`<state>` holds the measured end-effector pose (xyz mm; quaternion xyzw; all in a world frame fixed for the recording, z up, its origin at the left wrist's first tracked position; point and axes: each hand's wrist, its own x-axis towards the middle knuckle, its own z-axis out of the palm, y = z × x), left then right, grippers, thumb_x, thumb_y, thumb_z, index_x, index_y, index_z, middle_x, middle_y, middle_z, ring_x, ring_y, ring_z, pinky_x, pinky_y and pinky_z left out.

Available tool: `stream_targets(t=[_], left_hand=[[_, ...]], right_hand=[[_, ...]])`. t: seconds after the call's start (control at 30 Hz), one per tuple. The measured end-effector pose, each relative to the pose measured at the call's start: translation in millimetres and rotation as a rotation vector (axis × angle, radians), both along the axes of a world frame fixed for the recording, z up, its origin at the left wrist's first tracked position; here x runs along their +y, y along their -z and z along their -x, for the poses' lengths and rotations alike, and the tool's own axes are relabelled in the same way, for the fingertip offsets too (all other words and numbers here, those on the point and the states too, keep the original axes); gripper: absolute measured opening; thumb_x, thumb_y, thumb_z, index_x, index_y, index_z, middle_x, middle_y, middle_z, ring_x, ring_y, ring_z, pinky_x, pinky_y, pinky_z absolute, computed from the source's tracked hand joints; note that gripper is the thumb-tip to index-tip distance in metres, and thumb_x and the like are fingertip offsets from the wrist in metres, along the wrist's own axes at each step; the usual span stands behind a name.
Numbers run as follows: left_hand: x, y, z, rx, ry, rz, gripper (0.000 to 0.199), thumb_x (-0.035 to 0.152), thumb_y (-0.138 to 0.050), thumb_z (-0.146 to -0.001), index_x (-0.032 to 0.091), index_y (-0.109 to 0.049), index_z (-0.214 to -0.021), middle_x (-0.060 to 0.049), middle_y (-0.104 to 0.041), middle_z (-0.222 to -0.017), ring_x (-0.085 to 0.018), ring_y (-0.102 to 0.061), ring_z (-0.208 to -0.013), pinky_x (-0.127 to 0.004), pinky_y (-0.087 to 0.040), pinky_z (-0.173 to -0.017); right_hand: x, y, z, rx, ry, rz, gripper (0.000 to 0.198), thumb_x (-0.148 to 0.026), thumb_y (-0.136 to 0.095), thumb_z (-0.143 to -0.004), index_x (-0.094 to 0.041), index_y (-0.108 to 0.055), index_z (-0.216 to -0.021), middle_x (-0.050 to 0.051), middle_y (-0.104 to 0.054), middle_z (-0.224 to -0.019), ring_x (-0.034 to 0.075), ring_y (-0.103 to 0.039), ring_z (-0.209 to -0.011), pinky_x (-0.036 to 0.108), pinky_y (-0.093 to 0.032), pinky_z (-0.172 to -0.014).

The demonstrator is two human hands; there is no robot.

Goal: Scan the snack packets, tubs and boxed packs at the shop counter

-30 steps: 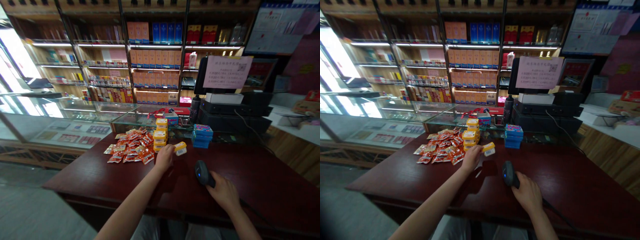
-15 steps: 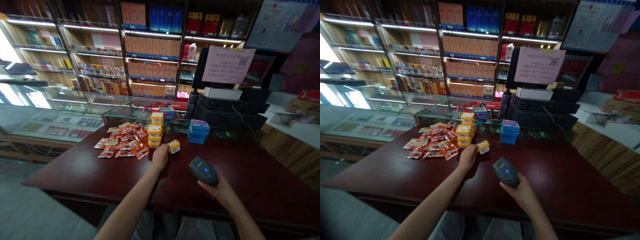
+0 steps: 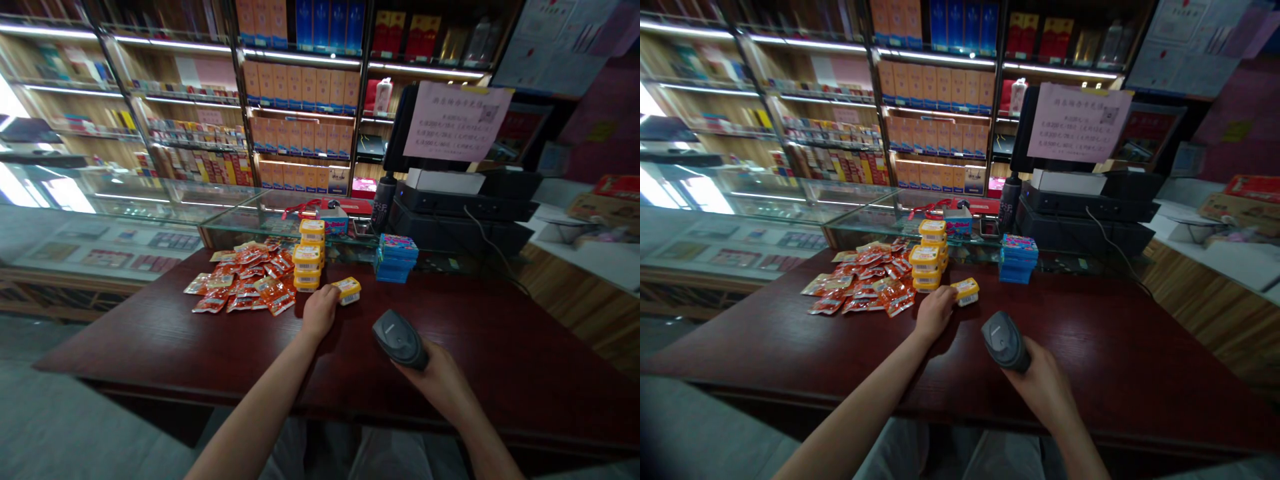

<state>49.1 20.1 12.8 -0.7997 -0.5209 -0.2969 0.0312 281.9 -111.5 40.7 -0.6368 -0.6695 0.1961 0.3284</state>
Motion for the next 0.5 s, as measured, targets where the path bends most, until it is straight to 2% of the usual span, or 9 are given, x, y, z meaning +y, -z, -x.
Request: stream_targets(t=[0.1,0.2,0.33,0.4,0.5], left_hand=[[-0.3,0.5,0.8,0.012,0.103,-0.016,0.021,0.016,-0.045,-0.088,0.022,-0.059,-0.102,-0.005,-0.061,-0.11,-0.018,-0.058,-0.097,-0.031,-0.046,-0.085],[-0.2,1.8,1.3,0.011,0.201,-0.014,0.019,0.017,-0.047,-0.088,0.021,-0.061,-0.1,-0.006,-0.061,-0.111,-0.019,-0.057,-0.097,-0.033,-0.047,-0.086],[1.8,5.8,1.6,-0.152,0.284,-0.006,0.017,0.02,-0.055,-0.085,0.02,-0.063,-0.1,-0.008,-0.058,-0.115,-0.019,-0.057,-0.103,-0.034,-0.048,-0.09],[4.1,7.4,0.7,-0.274,0.269,0.015,0.024,0.019,-0.062,-0.08,0.019,-0.063,-0.104,-0.009,-0.058,-0.112,-0.019,-0.057,-0.103,-0.034,-0.049,-0.091],[10.4,6.6,-4.4,-0.401,0.208,0.083,0.032,0.013,-0.07,-0.072,0.018,-0.065,-0.103,-0.007,-0.062,-0.099,-0.017,-0.06,-0.091,-0.033,-0.051,-0.084]], right_hand=[[0.2,-2.3,1.0,-0.324,0.141,0.009,0.026,-0.033,-0.059,-0.075,-0.024,-0.064,-0.099,0.005,-0.072,-0.085,0.023,-0.068,-0.077,0.028,-0.043,-0.062],[2.4,-0.2,2.9,-0.52,0.196,0.0,0.02,-0.029,-0.057,-0.077,-0.024,-0.063,-0.096,0.004,-0.071,-0.084,0.022,-0.067,-0.076,0.028,-0.039,-0.06],[5.0,13.7,2.4,-0.611,0.208,-0.089,0.024,-0.021,-0.057,-0.077,-0.021,-0.061,-0.101,0.005,-0.07,-0.088,0.021,-0.066,-0.082,0.028,-0.04,-0.066],[5.2,22.2,0.6,-0.621,0.213,-0.124,0.027,-0.018,-0.058,-0.076,-0.02,-0.06,-0.103,0.004,-0.069,-0.092,0.021,-0.065,-0.085,0.028,-0.041,-0.069],[4.8,31.4,-2.6,-0.6,0.208,-0.152,0.029,-0.018,-0.056,-0.077,-0.021,-0.06,-0.106,0.004,-0.069,-0.095,0.021,-0.064,-0.085,0.029,-0.041,-0.072]])
